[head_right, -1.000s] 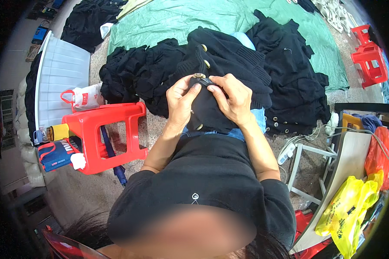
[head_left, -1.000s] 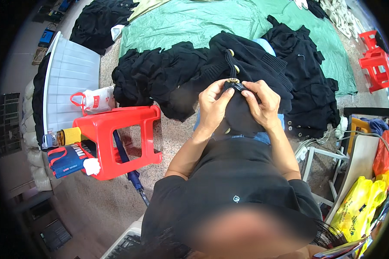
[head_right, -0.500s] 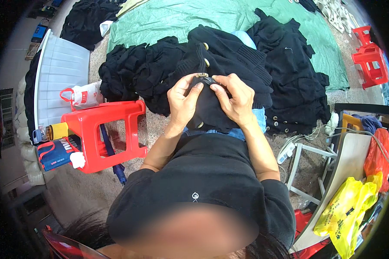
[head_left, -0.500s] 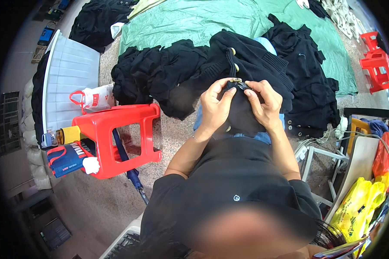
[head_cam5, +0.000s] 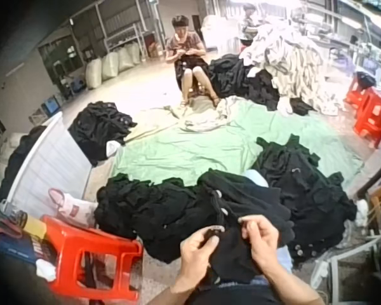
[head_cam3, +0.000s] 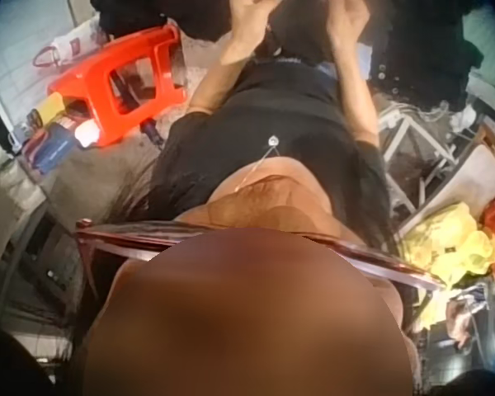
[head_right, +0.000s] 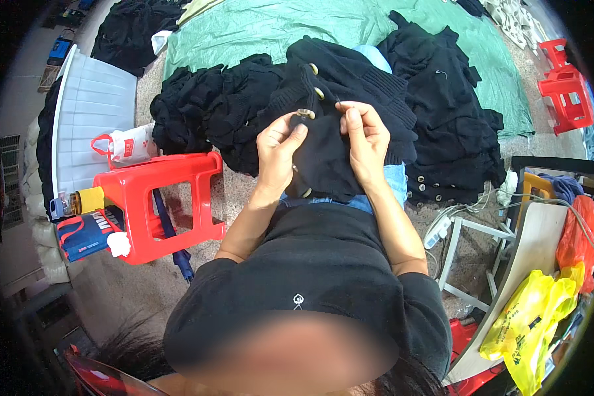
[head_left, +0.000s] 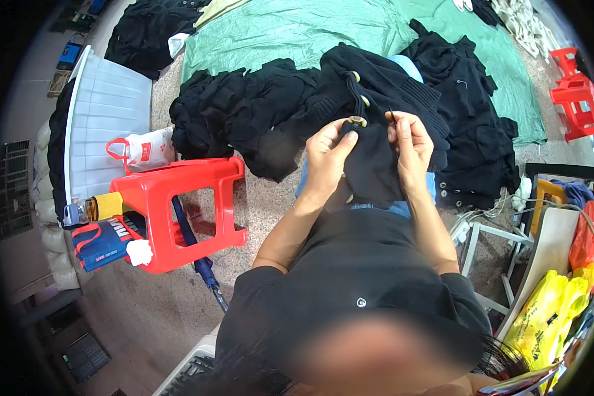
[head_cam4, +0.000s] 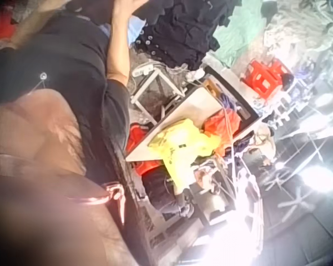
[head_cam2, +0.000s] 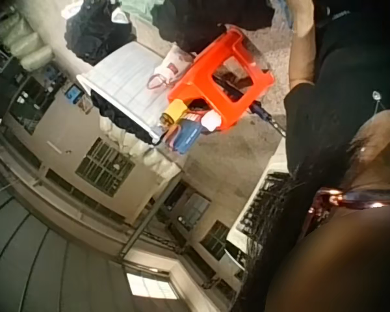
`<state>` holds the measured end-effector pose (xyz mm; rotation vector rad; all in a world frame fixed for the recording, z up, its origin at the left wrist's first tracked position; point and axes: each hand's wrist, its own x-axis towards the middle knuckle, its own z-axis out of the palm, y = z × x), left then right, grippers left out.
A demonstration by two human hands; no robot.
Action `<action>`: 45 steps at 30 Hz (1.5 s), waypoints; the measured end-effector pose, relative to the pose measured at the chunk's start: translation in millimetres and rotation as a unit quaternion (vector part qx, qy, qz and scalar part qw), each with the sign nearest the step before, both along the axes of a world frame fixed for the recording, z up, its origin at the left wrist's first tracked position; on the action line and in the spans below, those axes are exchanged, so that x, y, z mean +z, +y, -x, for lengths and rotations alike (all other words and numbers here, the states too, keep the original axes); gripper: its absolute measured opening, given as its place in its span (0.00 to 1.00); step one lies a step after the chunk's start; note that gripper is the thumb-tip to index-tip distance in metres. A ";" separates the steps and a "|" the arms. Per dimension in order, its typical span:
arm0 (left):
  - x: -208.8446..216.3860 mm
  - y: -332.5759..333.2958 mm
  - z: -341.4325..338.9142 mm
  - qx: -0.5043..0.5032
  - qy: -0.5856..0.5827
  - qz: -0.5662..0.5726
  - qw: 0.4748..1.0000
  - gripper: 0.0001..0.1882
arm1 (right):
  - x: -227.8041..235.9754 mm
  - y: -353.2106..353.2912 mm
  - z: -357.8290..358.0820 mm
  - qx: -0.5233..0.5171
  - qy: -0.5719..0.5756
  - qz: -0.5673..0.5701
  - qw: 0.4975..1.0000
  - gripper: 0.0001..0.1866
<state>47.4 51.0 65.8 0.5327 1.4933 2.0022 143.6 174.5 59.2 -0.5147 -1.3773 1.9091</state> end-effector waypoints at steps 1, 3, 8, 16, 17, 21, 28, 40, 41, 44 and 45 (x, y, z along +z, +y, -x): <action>0.0 -0.9 0.7 -0.016 -0.081 -0.038 0.996 0.11 | -1.2 -0.1 0.3 0.000 0.000 0.000 1.000 0.10; -4.1 -2.3 1.6 -0.022 -0.093 -0.045 0.994 0.12 | -3.9 -1.0 1.0 -0.005 -0.014 -0.044 0.999 0.09; -6.7 -2.7 2.3 -0.018 -0.110 -0.056 0.992 0.12 | 3.9 -3.5 -4.3 -0.022 -0.061 -0.303 0.951 0.07; -5.0 -1.2 0.7 -0.036 -0.133 -0.044 0.990 0.12 | 7.5 -1.2 3.4 0.038 -0.063 -0.027 0.997 0.12; -4.7 -2.6 1.9 -0.057 -0.130 -0.042 0.989 0.12 | 6.9 4.1 3.5 0.081 -0.060 -0.045 0.994 0.12; -3.9 -6.1 6.1 -0.095 -0.153 -0.056 0.982 0.13 | 9.2 19.3 6.3 0.140 -0.090 -0.196 0.966 0.09; 1.5 4.1 0.3 0.021 0.086 0.000 0.996 0.10 | -1.2 23.0 16.0 0.109 -0.060 -0.164 0.979 0.05; -10.5 5.1 -3.8 0.084 0.169 0.059 0.980 0.10 | 9.2 20.1 8.8 0.046 0.001 -0.058 0.997 0.11; -11.0 5.6 -3.3 0.101 0.143 0.051 0.983 0.10 | 4.6 18.7 5.3 0.044 -0.021 -0.083 0.995 0.10; -10.4 5.6 -4.1 0.099 0.143 0.047 0.984 0.09 | 4.9 7.3 -5.2 0.007 -0.147 -0.250 0.957 0.07; -10.9 5.4 -4.2 0.099 0.158 0.049 0.981 0.09 | 10.4 4.1 -6.7 -0.003 -0.170 -0.288 0.942 0.07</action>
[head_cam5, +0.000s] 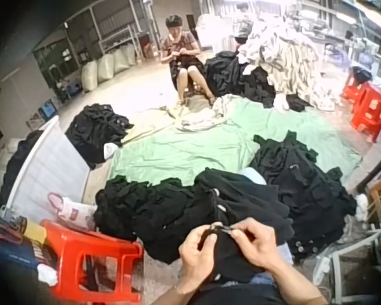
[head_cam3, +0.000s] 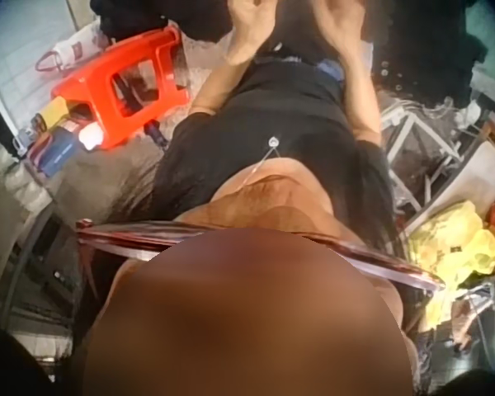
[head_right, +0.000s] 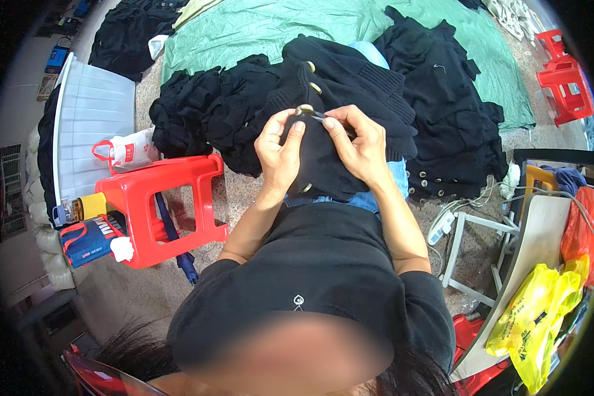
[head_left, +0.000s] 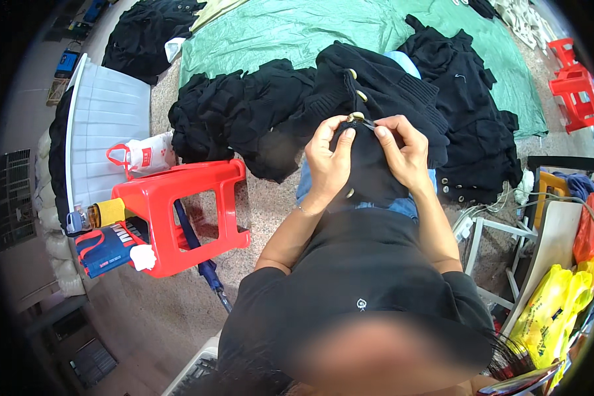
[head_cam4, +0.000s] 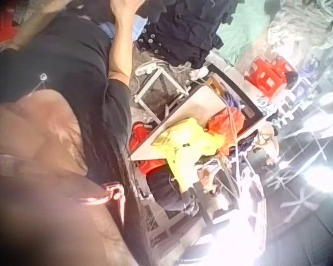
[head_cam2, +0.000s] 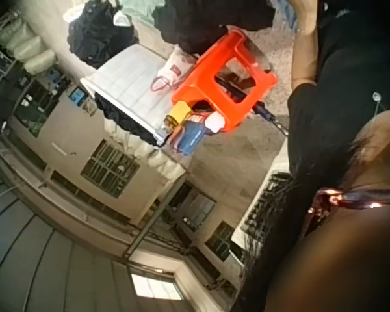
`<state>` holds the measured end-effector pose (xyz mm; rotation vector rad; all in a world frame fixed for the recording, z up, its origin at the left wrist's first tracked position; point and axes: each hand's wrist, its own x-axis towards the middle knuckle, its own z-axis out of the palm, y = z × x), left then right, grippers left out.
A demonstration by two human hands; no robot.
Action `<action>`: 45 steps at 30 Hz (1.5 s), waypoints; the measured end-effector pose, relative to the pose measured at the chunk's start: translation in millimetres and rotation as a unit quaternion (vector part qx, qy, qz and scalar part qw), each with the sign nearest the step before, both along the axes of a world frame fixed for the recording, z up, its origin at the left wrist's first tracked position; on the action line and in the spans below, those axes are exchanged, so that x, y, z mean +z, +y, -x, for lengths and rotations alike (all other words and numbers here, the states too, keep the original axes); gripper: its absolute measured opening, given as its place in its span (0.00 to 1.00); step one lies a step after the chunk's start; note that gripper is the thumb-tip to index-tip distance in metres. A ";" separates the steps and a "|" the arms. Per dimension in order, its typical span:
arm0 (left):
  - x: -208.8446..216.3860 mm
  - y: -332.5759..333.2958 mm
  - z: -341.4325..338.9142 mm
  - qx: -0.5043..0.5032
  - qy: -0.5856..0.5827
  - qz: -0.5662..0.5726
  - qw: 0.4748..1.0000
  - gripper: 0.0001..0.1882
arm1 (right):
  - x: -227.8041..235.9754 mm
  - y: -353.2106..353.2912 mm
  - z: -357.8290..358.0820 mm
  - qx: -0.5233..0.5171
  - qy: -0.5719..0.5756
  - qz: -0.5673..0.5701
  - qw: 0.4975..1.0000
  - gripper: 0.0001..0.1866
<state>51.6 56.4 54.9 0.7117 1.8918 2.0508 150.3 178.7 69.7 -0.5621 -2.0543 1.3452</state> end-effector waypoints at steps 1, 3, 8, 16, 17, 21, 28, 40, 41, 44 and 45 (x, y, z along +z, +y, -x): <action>0.1 -0.4 0.2 0.001 0.001 0.000 1.000 0.09 | 2.3 -0.7 1.3 0.001 0.001 0.000 1.000 0.07; 0.7 -0.1 -0.4 0.000 -0.010 0.000 1.000 0.09 | 4.9 -1.1 1.6 -0.007 0.018 -0.052 0.998 0.06; 0.8 0.5 -1.3 0.005 0.013 0.006 1.000 0.09 | 2.7 -0.9 3.5 0.003 0.020 -0.082 0.996 0.06; -0.1 0.4 -4.7 -0.009 0.030 0.018 0.999 0.09 | 3.4 -1.0 5.6 0.014 0.054 -0.143 0.988 0.04; -0.1 0.2 -4.3 -0.009 0.019 0.018 1.000 0.09 | 2.6 -1.3 4.6 0.005 0.050 -0.124 0.991 0.05; -0.6 1.3 -2.0 0.006 0.026 0.011 1.000 0.08 | -4.1 1.1 3.2 -0.049 0.067 -0.028 0.996 0.05; 1.2 0.5 -1.6 0.022 0.138 0.042 0.989 0.09 | 0.7 0.5 2.8 -0.008 0.039 -0.178 0.983 0.06; 4.7 0.1 -2.8 0.033 0.196 0.066 0.978 0.11 | -17.7 -0.3 -4.2 -0.004 0.124 0.126 0.984 0.10; 5.6 -0.4 -3.4 0.030 0.196 0.068 0.978 0.12 | -17.8 3.1 -3.1 -0.021 0.140 0.180 0.973 0.13; 10.3 -0.7 -5.4 0.022 0.194 0.070 0.978 0.12 | -16.0 5.3 1.3 0.005 0.101 0.188 0.977 0.13; 11.3 -0.3 -5.7 0.018 0.191 0.070 0.979 0.12 | -13.9 3.4 6.0 0.013 0.123 0.112 0.986 0.12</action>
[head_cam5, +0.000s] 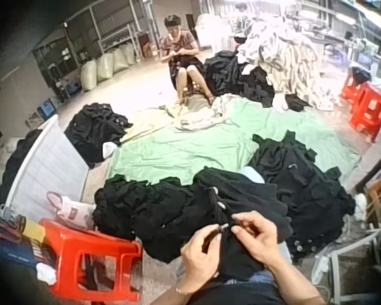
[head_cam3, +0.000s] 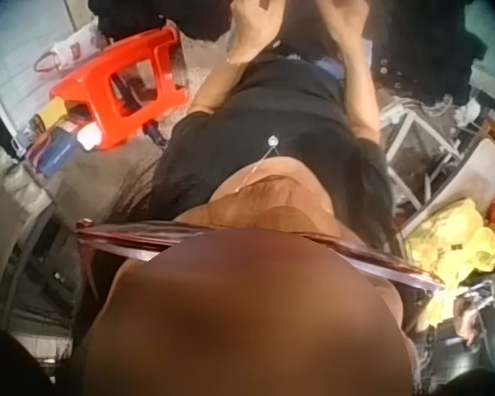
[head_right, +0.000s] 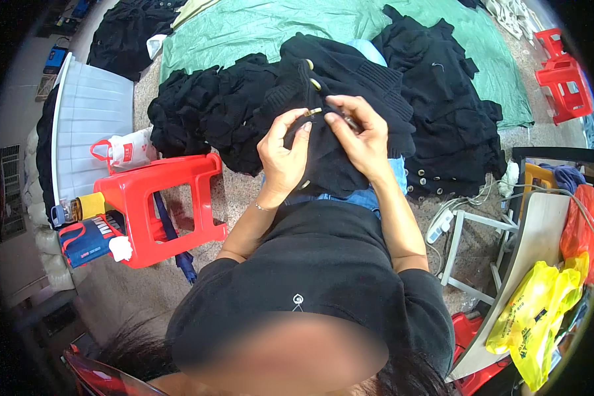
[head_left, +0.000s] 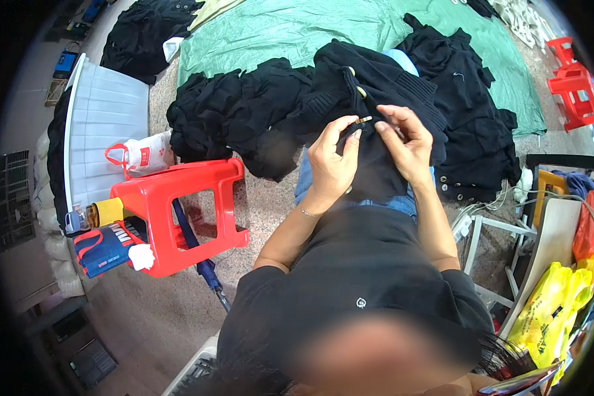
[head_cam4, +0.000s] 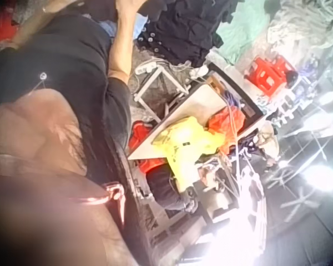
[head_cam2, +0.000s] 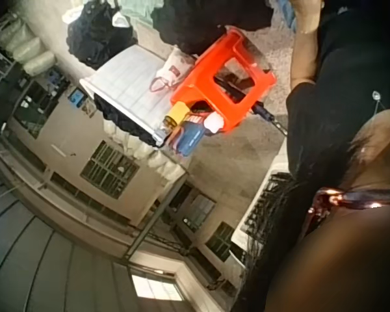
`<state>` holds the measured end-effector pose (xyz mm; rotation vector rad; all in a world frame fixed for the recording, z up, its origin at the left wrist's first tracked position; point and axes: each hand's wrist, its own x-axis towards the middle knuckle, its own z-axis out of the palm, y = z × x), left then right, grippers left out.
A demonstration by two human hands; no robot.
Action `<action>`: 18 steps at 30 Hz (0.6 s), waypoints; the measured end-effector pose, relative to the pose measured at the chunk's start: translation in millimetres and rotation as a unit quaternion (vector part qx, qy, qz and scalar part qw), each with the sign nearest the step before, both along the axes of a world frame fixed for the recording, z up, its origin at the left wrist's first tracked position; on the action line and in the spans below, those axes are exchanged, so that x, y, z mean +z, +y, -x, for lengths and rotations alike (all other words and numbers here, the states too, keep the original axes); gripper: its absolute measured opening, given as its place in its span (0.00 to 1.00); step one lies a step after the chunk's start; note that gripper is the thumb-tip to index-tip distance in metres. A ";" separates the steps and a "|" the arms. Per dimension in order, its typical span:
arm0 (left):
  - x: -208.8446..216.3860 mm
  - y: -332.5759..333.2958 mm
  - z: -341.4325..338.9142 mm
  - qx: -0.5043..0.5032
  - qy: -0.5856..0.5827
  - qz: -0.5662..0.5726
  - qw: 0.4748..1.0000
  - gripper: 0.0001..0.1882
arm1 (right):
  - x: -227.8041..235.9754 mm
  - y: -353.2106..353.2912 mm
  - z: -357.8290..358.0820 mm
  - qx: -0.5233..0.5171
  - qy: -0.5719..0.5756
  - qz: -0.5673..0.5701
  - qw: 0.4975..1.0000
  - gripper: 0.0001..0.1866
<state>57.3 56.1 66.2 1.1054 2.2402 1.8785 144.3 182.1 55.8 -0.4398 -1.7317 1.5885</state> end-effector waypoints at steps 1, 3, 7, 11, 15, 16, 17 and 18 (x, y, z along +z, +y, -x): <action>-0.4 0.6 0.2 0.000 0.000 -0.001 1.000 0.12 | 2.1 1.7 1.7 0.015 -0.010 -0.050 0.999 0.12; -0.7 0.2 1.1 -0.013 0.017 -0.006 1.000 0.15 | 4.3 2.9 1.2 0.031 -0.043 -0.112 0.992 0.09; 7.8 -3.6 -3.0 -0.131 -0.293 -0.085 0.943 0.22 | -2.9 3.9 15.7 -0.108 0.064 0.056 0.990 0.05; 19.4 -22.5 2.9 -0.217 -0.406 -0.018 0.887 0.15 | 11.1 26.8 19.6 -0.157 0.070 -0.032 0.985 0.06; 25.9 -13.6 0.4 -0.182 -0.383 -0.065 0.903 0.10 | 36.0 42.6 27.4 -0.175 -0.135 -0.184 0.958 0.08; 25.3 -12.0 -0.2 -0.164 -0.394 -0.066 0.902 0.08 | 35.8 40.9 24.7 -0.184 -0.134 -0.187 0.956 0.08; 23.0 -10.9 3.2 -0.164 -0.390 -0.068 0.903 0.08 | 34.4 38.7 23.2 -0.191 -0.131 -0.190 0.954 0.09; 19.0 -12.3 4.0 -0.144 -0.373 -0.057 0.915 0.08 | 33.8 32.7 16.4 -0.158 -0.061 -0.169 0.971 0.10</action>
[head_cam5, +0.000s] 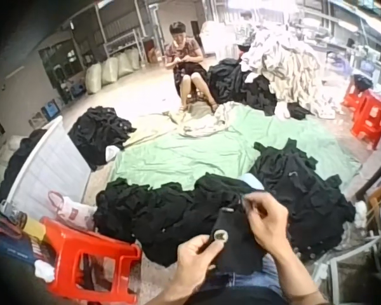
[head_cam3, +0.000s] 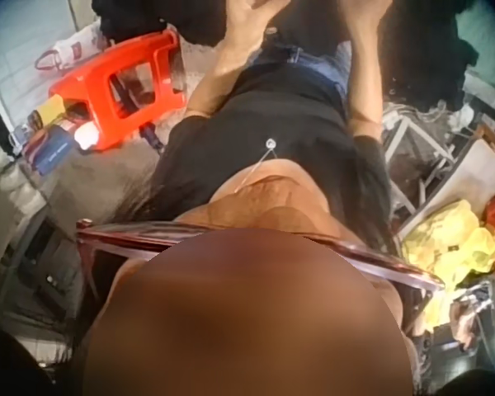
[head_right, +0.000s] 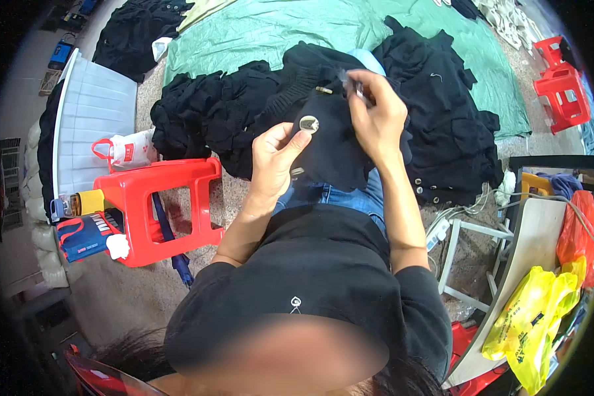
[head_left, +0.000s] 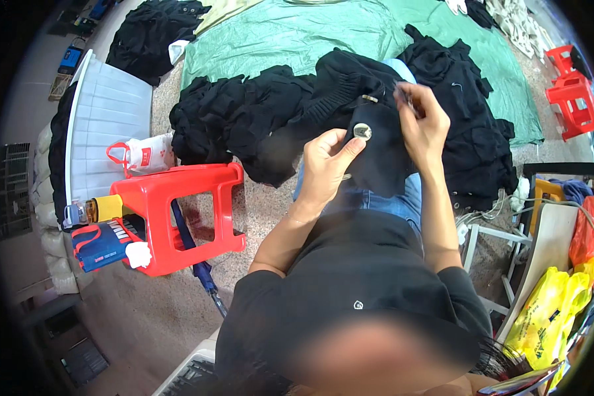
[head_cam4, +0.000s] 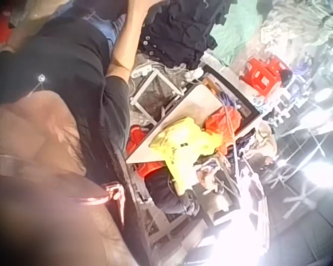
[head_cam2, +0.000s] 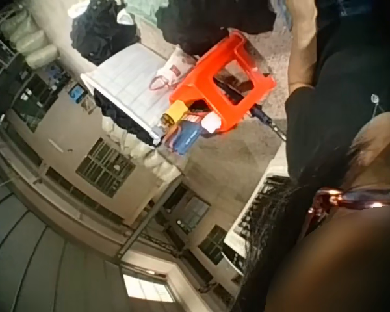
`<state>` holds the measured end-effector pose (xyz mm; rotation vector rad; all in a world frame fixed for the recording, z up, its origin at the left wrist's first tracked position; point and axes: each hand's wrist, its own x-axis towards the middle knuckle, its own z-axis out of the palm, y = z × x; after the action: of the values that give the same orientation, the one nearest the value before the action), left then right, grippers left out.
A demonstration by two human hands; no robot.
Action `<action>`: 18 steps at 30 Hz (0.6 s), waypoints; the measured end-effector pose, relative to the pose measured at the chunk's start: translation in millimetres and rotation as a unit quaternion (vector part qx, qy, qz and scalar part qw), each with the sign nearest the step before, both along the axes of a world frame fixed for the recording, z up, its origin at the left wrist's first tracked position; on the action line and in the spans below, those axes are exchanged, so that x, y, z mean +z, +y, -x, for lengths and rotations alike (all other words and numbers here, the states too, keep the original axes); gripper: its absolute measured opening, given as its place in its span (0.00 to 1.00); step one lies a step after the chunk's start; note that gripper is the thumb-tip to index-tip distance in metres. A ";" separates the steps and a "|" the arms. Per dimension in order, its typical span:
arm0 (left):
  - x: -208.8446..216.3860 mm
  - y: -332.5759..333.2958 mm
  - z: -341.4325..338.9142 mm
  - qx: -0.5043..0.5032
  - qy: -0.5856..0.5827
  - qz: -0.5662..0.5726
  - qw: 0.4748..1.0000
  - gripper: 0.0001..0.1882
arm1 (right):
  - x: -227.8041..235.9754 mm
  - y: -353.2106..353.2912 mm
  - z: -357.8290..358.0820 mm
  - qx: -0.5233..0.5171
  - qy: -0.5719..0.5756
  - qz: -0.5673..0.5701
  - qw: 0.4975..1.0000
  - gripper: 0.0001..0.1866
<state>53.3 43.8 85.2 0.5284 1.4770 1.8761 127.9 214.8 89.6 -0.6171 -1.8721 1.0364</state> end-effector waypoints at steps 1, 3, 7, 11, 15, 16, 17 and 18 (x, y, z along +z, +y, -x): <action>-2.2 -0.6 0.9 0.017 0.020 0.016 1.000 0.08 | 2.4 -3.1 -10.3 0.083 0.033 -0.002 0.996 0.12; -1.7 -0.2 0.6 0.024 0.023 0.008 0.999 0.09 | 11.7 -13.2 -24.1 0.226 0.051 -0.049 0.972 0.16; 9.3 -0.5 -0.2 -0.028 0.023 -0.009 0.999 0.10 | 6.0 -23.5 -25.9 0.228 0.011 -0.074 0.971 0.20; -3.7 -2.7 0.4 -0.048 0.080 0.003 0.996 0.10 | -10.0 -28.4 -20.5 0.213 0.047 -0.034 0.975 0.16; -1.9 3.3 -3.0 0.036 0.139 -0.061 0.988 0.14 | -25.7 -34.6 -17.1 0.226 0.074 0.172 0.956 0.05; -3.1 3.8 1.2 0.011 0.197 -0.036 0.980 0.15 | -25.1 -34.6 -17.6 0.229 0.071 0.195 0.951 0.04; -4.3 3.5 4.9 -0.014 0.254 -0.010 0.967 0.16 | -23.7 -35.1 -17.5 0.233 0.069 0.218 0.945 0.04; -8.3 2.0 7.4 -0.038 0.209 -0.006 0.977 0.16 | -24.6 -33.7 -18.1 0.235 0.070 0.220 0.944 0.03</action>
<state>45.9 45.8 77.0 1.0201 1.6797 1.7870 146.0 181.1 65.0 -0.3290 -1.7064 1.7931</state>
